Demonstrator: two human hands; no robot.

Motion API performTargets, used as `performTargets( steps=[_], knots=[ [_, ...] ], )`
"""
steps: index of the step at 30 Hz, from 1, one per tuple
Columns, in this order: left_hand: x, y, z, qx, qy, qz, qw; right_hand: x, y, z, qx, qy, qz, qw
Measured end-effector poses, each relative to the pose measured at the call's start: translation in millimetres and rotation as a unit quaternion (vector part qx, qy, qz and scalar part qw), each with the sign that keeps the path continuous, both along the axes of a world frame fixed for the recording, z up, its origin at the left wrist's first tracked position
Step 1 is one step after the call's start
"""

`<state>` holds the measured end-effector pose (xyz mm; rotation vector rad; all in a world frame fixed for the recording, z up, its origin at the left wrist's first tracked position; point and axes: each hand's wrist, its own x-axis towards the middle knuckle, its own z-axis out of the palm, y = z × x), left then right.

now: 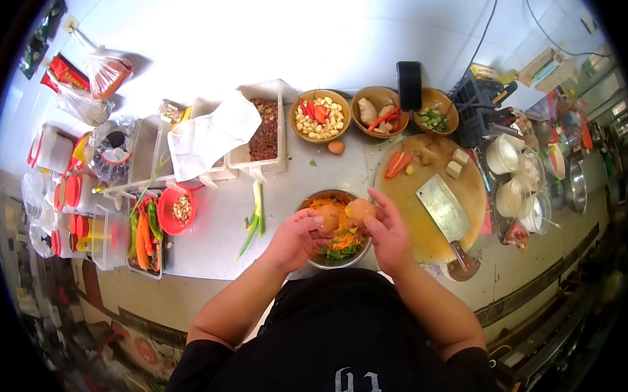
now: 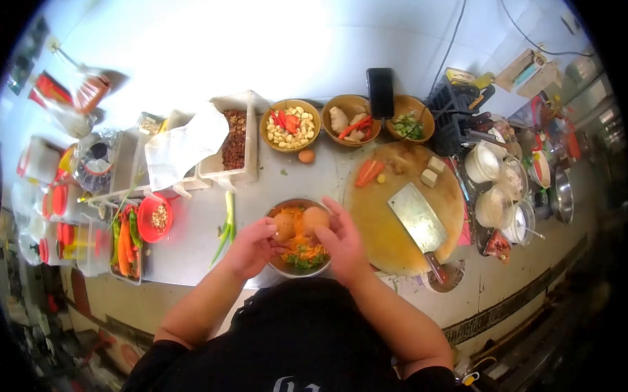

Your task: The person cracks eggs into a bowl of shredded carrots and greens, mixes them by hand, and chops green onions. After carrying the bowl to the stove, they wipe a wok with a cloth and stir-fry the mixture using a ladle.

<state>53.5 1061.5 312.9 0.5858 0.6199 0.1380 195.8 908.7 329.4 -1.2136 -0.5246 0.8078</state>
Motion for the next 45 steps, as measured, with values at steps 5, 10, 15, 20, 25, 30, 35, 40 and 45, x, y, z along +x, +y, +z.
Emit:
performTargets(
  steps=[5,10,15,20,25,30,35,40,45],
  knots=[
    [8,10,32,0.100,-0.003,-0.019,0.995,14,3,-3,-0.023,0.231,0.057,0.971],
    [14,16,19,0.190,0.020,-0.095,0.977,16,6,1,-0.077,0.223,0.120,0.964],
    [19,9,28,0.430,0.033,-0.123,0.894,17,4,-5,-0.071,0.207,0.162,0.962],
    [14,7,19,0.442,0.079,-0.124,0.885,11,7,-13,-0.106,0.140,0.170,0.970],
    [11,4,7,0.486,0.109,-0.107,0.860,2,8,-26,-0.107,-0.150,0.076,0.980],
    [14,-4,18,0.553,0.158,-0.105,0.811,1,11,-4,-0.145,-0.298,0.058,0.942],
    [16,-10,23,0.619,0.164,-0.088,0.763,-2,13,-9,-0.134,-0.347,0.033,0.928],
    [19,-12,17,0.622,0.191,-0.085,0.755,-1,13,-10,-0.118,-0.365,0.041,0.922],
    [19,-9,15,0.641,0.208,-0.089,0.734,1,13,-10,-0.111,-0.356,0.038,0.927]
  ],
)
